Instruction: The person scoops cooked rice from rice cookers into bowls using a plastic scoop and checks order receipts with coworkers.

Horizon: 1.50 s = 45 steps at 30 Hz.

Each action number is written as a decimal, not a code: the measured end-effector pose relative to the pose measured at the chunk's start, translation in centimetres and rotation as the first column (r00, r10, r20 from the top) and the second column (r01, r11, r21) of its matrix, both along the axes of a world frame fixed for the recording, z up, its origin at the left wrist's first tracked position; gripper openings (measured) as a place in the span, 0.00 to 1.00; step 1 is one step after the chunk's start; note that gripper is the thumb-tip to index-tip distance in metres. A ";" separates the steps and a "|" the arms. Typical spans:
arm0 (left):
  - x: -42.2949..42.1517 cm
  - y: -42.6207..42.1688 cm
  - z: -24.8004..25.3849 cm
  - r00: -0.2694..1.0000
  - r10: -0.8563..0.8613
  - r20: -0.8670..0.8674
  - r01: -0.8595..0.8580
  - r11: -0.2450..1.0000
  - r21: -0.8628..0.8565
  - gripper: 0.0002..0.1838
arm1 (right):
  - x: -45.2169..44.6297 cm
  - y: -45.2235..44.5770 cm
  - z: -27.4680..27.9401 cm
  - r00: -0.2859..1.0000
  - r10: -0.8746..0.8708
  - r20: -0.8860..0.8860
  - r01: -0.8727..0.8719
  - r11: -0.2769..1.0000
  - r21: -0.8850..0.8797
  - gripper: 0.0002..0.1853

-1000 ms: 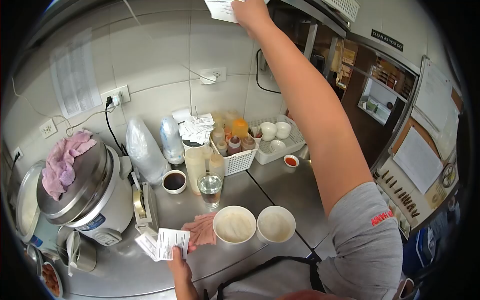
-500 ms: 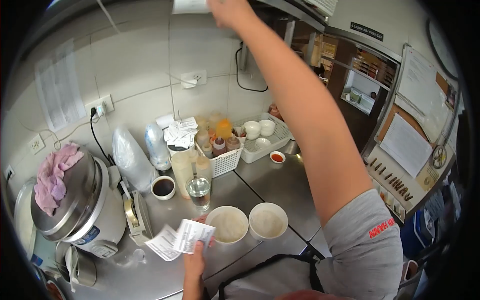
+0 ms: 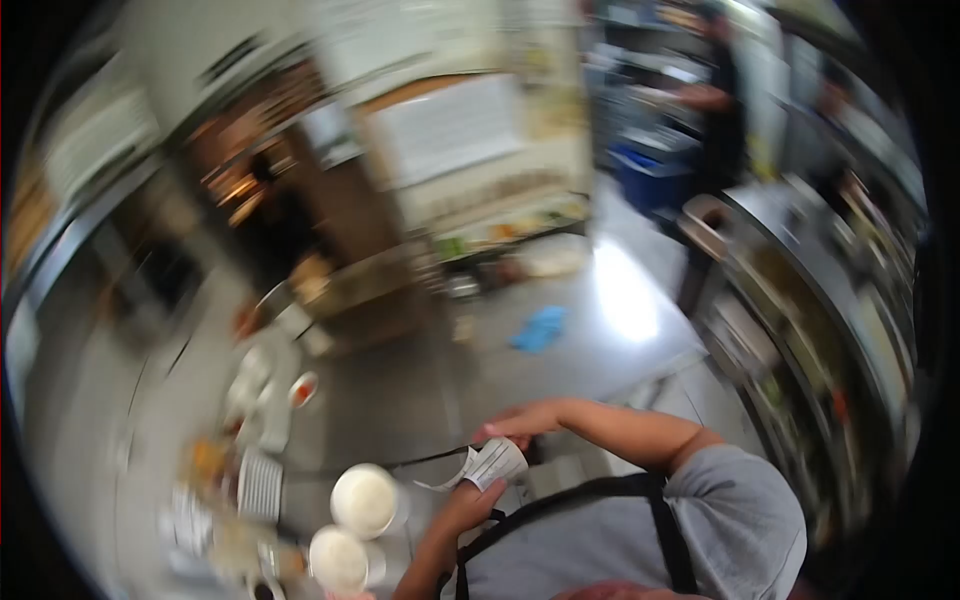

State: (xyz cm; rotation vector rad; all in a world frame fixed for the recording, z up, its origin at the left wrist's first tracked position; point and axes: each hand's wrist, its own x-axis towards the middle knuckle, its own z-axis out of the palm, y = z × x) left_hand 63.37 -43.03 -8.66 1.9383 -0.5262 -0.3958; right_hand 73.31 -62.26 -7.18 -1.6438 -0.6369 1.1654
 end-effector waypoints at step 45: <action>-7.5 -48.1 1.1 0.027 -0.822 -0.569 0.799 0.360 -0.482 0.17 | -41.4 -31.4 0.5 -0.733 -0.621 -0.277 0.546 -0.781 0.305 0.23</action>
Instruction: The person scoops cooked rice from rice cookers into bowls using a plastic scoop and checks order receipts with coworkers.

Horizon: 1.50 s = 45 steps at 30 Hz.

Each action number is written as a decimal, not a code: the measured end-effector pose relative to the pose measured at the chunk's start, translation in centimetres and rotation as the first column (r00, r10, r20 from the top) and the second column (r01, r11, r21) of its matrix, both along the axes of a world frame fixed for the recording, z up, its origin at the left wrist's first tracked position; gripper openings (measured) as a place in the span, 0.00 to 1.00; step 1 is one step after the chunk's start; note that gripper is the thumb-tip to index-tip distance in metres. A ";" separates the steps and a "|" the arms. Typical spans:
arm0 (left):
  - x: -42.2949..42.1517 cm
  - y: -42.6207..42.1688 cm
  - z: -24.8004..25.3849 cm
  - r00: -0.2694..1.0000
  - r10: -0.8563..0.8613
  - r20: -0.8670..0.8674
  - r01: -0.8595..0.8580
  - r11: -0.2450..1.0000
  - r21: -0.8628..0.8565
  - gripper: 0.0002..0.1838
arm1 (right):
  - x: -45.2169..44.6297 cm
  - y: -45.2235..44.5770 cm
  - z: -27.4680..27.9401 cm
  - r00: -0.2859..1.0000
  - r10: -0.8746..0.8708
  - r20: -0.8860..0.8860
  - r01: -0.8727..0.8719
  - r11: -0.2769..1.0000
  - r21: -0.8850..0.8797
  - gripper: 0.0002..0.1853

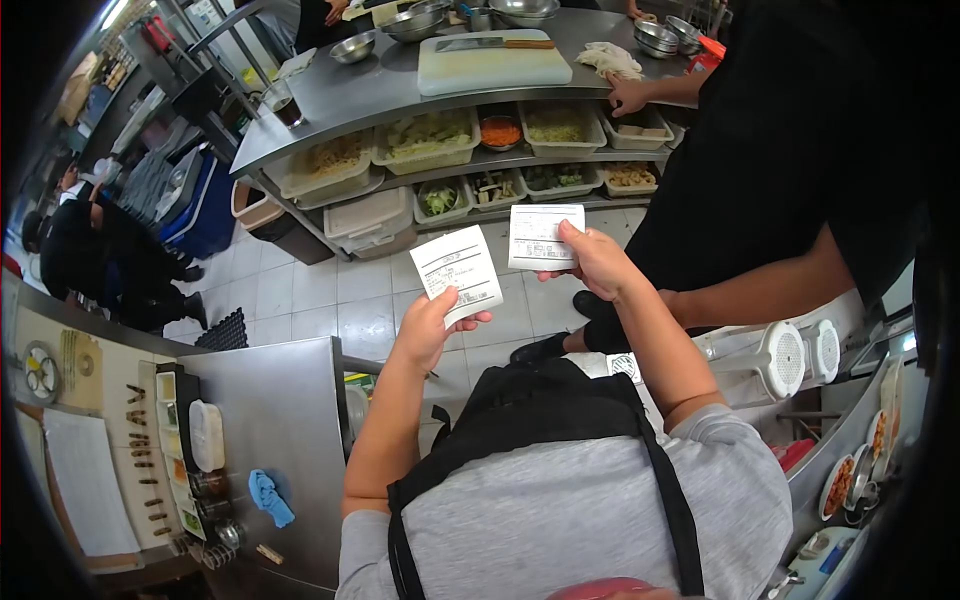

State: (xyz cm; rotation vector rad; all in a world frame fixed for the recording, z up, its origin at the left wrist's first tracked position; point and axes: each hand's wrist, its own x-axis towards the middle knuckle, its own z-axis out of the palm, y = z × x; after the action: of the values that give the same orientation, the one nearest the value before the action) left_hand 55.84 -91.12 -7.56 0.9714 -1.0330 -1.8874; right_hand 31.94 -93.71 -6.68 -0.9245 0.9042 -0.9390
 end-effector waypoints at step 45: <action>-5.8 -47.8 15.6 0.944 0.152 0.292 0.223 0.356 -0.908 0.13 | -20.1 -38.8 28.5 0.305 -0.920 -0.247 0.126 0.296 -0.947 0.20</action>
State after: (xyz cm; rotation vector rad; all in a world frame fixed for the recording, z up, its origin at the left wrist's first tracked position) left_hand 50.08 -138.95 8.01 0.5083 -2.0298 -0.7753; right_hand 11.88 -132.53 21.86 -2.0268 1.8109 -1.8055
